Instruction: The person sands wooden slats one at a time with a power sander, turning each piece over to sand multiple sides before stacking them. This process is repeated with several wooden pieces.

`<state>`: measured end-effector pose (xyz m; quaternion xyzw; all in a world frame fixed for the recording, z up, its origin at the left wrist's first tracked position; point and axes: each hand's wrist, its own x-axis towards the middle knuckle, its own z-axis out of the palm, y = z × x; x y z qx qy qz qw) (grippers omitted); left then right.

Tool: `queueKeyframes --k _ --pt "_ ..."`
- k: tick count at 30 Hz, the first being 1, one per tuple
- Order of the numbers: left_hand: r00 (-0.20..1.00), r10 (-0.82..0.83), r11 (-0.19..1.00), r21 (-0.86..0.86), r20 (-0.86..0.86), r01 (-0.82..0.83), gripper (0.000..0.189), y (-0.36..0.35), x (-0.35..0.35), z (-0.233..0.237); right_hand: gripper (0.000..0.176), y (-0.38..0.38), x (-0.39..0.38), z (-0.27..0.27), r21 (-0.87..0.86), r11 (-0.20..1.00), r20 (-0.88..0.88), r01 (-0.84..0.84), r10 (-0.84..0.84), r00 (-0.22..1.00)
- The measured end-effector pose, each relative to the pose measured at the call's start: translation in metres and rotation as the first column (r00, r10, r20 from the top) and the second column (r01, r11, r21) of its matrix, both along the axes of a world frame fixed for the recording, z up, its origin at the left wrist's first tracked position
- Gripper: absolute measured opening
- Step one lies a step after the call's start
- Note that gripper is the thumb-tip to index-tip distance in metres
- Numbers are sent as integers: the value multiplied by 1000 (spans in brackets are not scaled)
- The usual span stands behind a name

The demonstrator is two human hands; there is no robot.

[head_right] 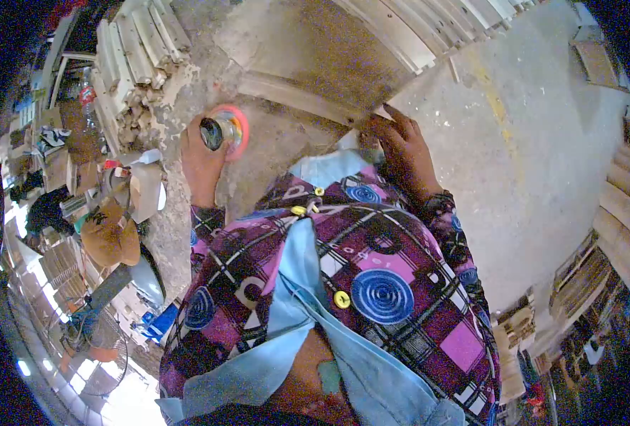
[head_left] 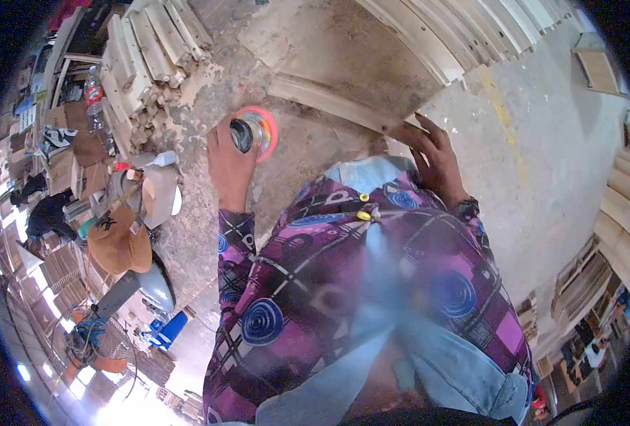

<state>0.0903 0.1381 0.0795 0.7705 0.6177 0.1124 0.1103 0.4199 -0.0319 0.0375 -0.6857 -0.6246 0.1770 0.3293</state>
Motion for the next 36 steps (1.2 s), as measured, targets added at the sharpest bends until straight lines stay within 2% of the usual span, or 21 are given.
queueKeyframes --k 1,3,5,6,7,8,9,11,12,13,14,18,20,21,23,26,28,30,36 --pt "1000 1 1000 -11 2 -1 72 -1 2 -1 51 0 -1 -3 -67 997 75 39 -34 997" --pt "1000 -21 1000 18 3 21 69 5 4 -1 55 4 -1 -7 -55 998 96 44 -39 995" --pt "1000 -2 1000 5 1 2 68 10 10 10 57 10 -3 -4 -280 955 233 98 -31 972" --pt "1000 21 1000 -5 1 -21 67 13 15 15 57 16 -6 0 -281 954 233 105 -38 972" --pt "1000 17 1000 -5 1 -17 67 16 18 18 58 23 -9 4 -366 925 258 99 -2 966" --pt "1000 1 999 38 23 -2 66 18 20 20 60 27 -10 5 -449 888 277 93 39 960" --pt "999 -17 997 80 41 14 66 21 22 22 60 25 -8 0 -451 888 272 92 38 962" --pt "998 -40 995 97 46 35 65 25 30 29 51 18 3 -14 -290 954 -41 -79 70 997" --pt "996 -63 992 112 55 56 65 25 35 32 51 17 9 -14 -292 953 -44 -78 68 997" --pt "996 -67 992 111 55 61 65 25 42 36 48 16 17 -14 -412 894 -341 -177 29 940" --pt "995 -70 991 116 71 61 65 25 49 40 45 16 22 -14 -483 821 -598 -305 -55 800" --pt "995 -80 990 119 52 73 67 26 67 43 44 12 20 -15 -423 874 -559 -238 -46 828" --pt "995 -95 990 113 42 90 67 28 70 41 47 16 14 -14 -477 873 -381 -101 -102 919" --pt "994 -103 989 109 38 98 68 30 73 40 47 17 11 -6 -476 874 -383 -96 -108 917" --pt "993 -116 988 101 14 114 67 32 77 39 48 20 6 11 -512 858 -241 -44 -94 966" --pt "988 -153 982 109 -15 154 66 33 83 36 45 20 6 -6 -519 855 -158 -20 -73 985" --pt "982 -188 974 129 -16 188 66 30 95 36 44 18 6 -15 -476 879 -137 -14 -59 989" --pt "972 -235 970 59 -28 237 64 26 106 37 43 17 6 -17 -433 901 -116 -13 -41 992" --pt "978 -203 973 104 -36 206 62 66 103 25 39 16 6 -21 -420 907 -101 -13 -33 994"
